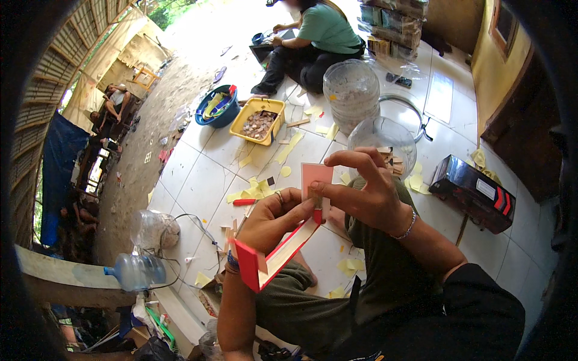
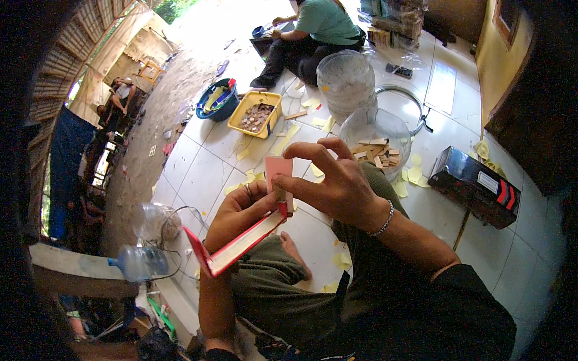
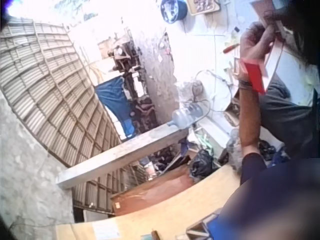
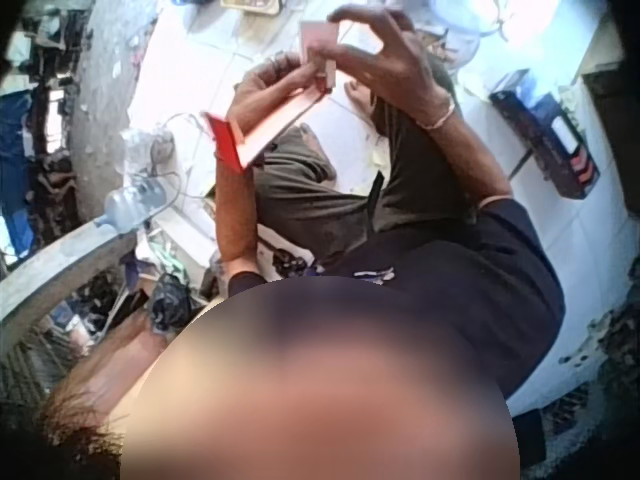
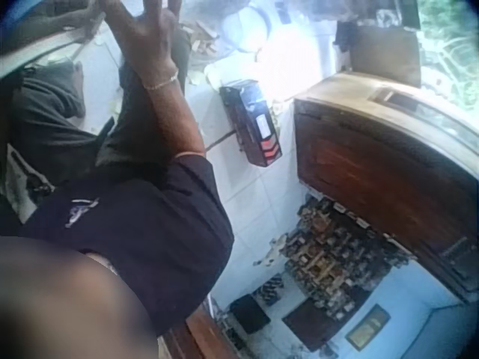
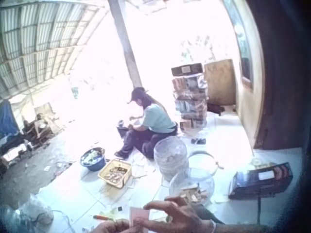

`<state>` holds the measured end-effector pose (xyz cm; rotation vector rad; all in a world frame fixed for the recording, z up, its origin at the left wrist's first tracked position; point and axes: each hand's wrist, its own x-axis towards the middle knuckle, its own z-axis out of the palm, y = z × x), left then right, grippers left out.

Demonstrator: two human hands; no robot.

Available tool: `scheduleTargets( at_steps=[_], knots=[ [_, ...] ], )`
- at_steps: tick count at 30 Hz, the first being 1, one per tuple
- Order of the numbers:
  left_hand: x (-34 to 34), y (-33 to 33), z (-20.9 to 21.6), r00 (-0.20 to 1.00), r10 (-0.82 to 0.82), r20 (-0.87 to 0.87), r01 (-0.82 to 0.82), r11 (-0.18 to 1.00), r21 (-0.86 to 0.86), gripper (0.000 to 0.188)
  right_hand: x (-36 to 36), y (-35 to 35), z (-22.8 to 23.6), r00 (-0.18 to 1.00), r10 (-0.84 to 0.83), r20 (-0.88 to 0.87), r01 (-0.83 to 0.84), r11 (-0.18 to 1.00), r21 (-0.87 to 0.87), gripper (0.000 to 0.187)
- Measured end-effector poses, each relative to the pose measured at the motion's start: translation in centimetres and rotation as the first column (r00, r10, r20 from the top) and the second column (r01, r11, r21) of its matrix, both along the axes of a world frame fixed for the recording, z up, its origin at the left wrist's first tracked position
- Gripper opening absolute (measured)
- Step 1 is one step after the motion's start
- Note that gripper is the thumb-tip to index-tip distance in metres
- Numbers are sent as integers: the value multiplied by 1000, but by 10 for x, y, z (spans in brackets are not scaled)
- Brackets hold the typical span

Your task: The person sits on the floor and assembles small red paper boxes by cutting, folding, and inserting wooden sticks into the structure. The person uses scissors to trim edges and repeatedly folds the paper to form the box shape.

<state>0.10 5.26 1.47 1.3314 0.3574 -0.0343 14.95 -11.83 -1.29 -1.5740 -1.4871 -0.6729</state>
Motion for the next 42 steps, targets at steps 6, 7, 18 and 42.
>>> scheduleTargets(
  at_steps=[6, 7, 18, 42],
  knots=[
    [-1, 0, 4, 988, 137, 68, -145, 982, 124, 23, 3, 5, 1, 949, 8, -315, 49, 984, 170, 41],
    [-1, -1, 3, 983, 162, 90, -174, 973, 154, 22, 4, 6, 1, 901, 83, -426, 6, 979, 202, 37],
    [8, -17, -2, 961, 187, 204, -230, 950, 210, 15, 1, 16, -13, 314, 232, -921, -400, 912, 94, 28],
    [19, -14, -11, 935, 335, 116, -348, 930, 120, 27, -14, -256, -333, 608, -737, -294, -392, 43, -919, 23]
  ],
)
